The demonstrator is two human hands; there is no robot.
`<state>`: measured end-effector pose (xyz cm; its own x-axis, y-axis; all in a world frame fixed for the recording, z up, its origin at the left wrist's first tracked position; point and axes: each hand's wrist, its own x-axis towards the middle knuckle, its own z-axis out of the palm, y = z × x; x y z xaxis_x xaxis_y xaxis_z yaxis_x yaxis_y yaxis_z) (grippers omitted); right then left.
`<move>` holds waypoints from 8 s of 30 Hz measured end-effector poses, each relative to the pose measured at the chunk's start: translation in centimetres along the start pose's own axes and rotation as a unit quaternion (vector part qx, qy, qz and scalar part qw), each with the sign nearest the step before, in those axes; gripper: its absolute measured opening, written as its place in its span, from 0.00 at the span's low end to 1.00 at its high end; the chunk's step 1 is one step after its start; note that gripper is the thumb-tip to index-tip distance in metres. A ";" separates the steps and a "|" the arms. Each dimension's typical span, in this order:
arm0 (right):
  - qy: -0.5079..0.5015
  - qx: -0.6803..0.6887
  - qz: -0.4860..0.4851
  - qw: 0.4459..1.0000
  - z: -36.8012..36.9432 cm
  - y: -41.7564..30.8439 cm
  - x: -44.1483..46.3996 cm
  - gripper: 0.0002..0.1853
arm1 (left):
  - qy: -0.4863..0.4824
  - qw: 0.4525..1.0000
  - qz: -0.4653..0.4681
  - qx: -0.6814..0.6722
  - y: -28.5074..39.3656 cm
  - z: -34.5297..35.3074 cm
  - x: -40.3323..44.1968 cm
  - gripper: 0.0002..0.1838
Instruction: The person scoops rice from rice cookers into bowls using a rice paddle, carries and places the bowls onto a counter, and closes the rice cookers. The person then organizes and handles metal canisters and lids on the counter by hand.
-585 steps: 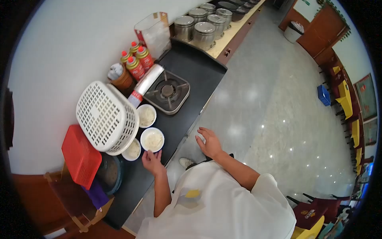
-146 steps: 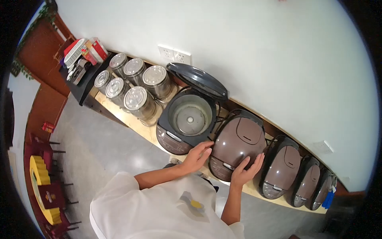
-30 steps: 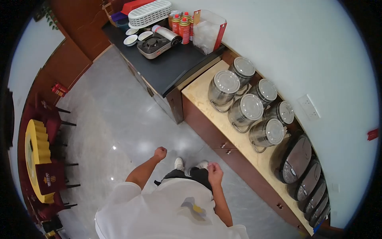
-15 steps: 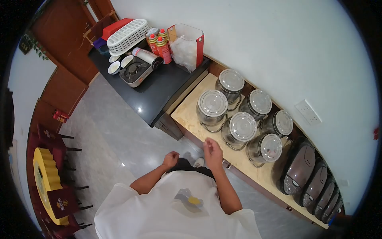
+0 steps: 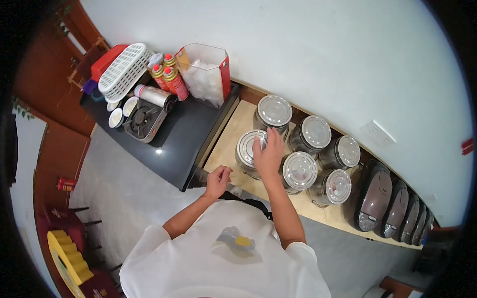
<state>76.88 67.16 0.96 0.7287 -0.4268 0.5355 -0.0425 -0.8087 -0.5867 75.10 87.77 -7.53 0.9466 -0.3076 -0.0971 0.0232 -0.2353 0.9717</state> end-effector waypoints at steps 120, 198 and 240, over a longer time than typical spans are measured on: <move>0.040 0.364 0.225 0.903 1.8 -2.5 14.7 0.24 | -0.240 0.824 -0.044 -0.512 8.3 -1.2 18.8 0.57; -0.240 0.212 0.404 0.857 6.5 3.7 8.7 0.23 | -0.005 0.892 -0.213 -0.399 5.8 3.0 19.9 0.44; -0.022 0.217 0.566 0.795 2.4 4.2 -10.9 0.35 | -0.197 0.846 -0.395 -0.298 2.2 1.7 14.0 0.24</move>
<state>70.40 69.39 -8.78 0.4149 -0.7597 -0.5007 -0.4549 0.3034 -0.8373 87.89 81.35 -7.16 0.3813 -0.5831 -0.7174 0.8683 -0.0405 0.4944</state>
